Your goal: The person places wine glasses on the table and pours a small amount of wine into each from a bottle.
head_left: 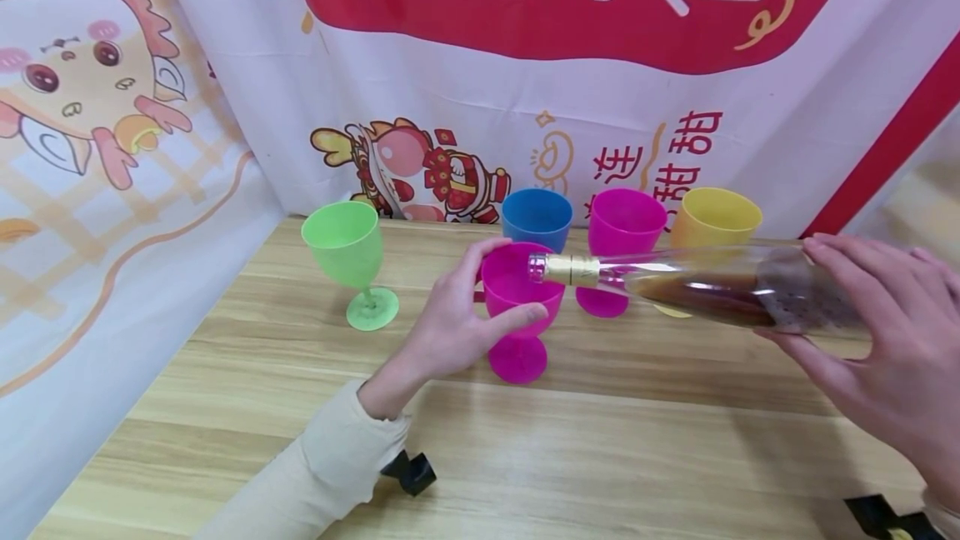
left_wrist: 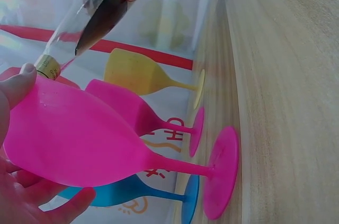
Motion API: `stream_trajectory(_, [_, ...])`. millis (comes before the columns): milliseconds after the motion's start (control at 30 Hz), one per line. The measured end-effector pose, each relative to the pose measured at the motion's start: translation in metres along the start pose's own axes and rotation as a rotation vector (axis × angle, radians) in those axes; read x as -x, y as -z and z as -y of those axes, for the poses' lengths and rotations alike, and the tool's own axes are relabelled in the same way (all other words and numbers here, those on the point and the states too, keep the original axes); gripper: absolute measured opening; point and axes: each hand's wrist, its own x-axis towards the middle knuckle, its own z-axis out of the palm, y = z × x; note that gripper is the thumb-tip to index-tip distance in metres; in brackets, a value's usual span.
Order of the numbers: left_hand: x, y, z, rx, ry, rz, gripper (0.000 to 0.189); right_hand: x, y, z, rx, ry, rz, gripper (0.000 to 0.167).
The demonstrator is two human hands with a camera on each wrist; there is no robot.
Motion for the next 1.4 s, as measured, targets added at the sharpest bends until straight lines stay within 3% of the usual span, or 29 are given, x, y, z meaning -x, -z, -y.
stream_trajectory(367, [0.0,0.0,0.001,-0.001,-0.014,0.002,0.08,-0.004,0.0,0.004,-0.026,0.034,-0.053,0.089])
stream_trajectory(800, [0.0,0.0,0.0,0.004,-0.004,0.004,0.08,-0.003,0.002,0.004,0.013,0.018,-0.013,0.091])
stream_trajectory(1400, [0.0,-0.001,0.001,0.008,0.003,0.011,0.081,-0.009,0.0,0.012,-0.006,0.048,-0.107,0.084])
